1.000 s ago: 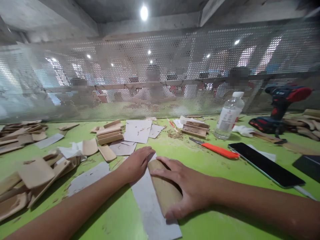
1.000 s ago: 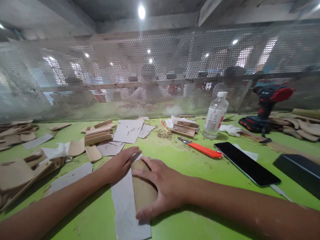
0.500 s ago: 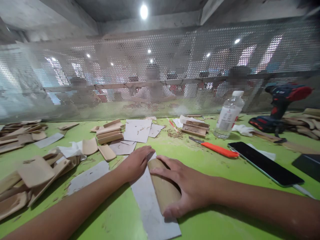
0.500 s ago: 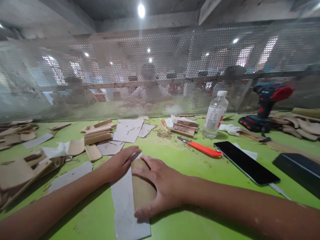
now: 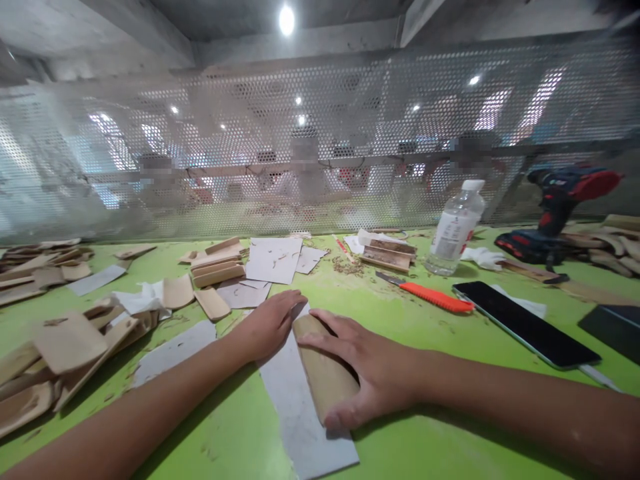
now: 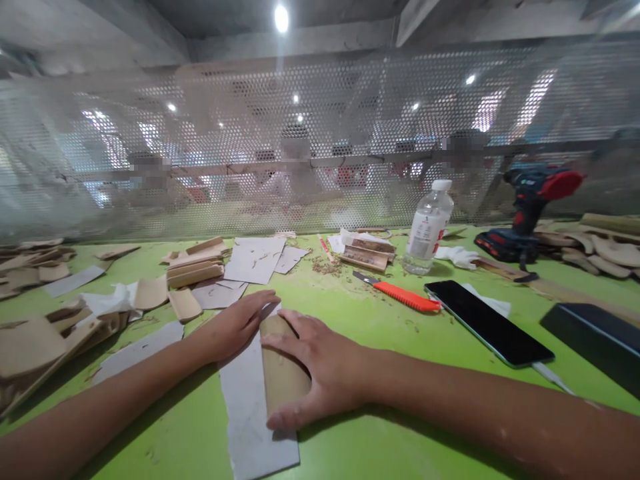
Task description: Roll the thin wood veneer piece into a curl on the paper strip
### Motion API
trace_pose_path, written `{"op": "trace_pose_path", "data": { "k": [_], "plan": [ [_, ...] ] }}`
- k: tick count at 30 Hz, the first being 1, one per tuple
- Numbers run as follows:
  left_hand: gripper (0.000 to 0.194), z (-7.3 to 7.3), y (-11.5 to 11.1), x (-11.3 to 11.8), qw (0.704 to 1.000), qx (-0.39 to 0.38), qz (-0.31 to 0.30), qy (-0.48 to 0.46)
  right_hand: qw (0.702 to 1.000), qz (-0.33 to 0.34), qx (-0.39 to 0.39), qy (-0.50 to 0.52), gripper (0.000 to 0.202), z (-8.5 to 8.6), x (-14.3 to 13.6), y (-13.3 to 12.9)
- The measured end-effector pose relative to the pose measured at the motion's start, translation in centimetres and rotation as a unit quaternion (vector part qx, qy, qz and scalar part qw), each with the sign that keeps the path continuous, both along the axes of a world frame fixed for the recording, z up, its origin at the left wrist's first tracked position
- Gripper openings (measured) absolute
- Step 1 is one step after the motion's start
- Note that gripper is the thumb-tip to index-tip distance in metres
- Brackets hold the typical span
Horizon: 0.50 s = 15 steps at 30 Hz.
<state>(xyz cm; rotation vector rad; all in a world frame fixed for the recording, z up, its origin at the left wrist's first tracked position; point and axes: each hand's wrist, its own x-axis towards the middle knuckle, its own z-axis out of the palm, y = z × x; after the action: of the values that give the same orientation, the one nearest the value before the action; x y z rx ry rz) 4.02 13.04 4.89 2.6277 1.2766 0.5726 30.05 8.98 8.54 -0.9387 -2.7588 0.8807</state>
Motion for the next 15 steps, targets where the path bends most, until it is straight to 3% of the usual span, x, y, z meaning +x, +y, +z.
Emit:
{"op": "trace_pose_path", "data": {
  "k": [15],
  "plan": [
    [0.04,0.31,-0.14,-0.07,1.0,0.006,-0.008,0.0,1.0,0.001,0.015,0.015,0.12,-0.33,0.05,-0.16]
  ]
}}
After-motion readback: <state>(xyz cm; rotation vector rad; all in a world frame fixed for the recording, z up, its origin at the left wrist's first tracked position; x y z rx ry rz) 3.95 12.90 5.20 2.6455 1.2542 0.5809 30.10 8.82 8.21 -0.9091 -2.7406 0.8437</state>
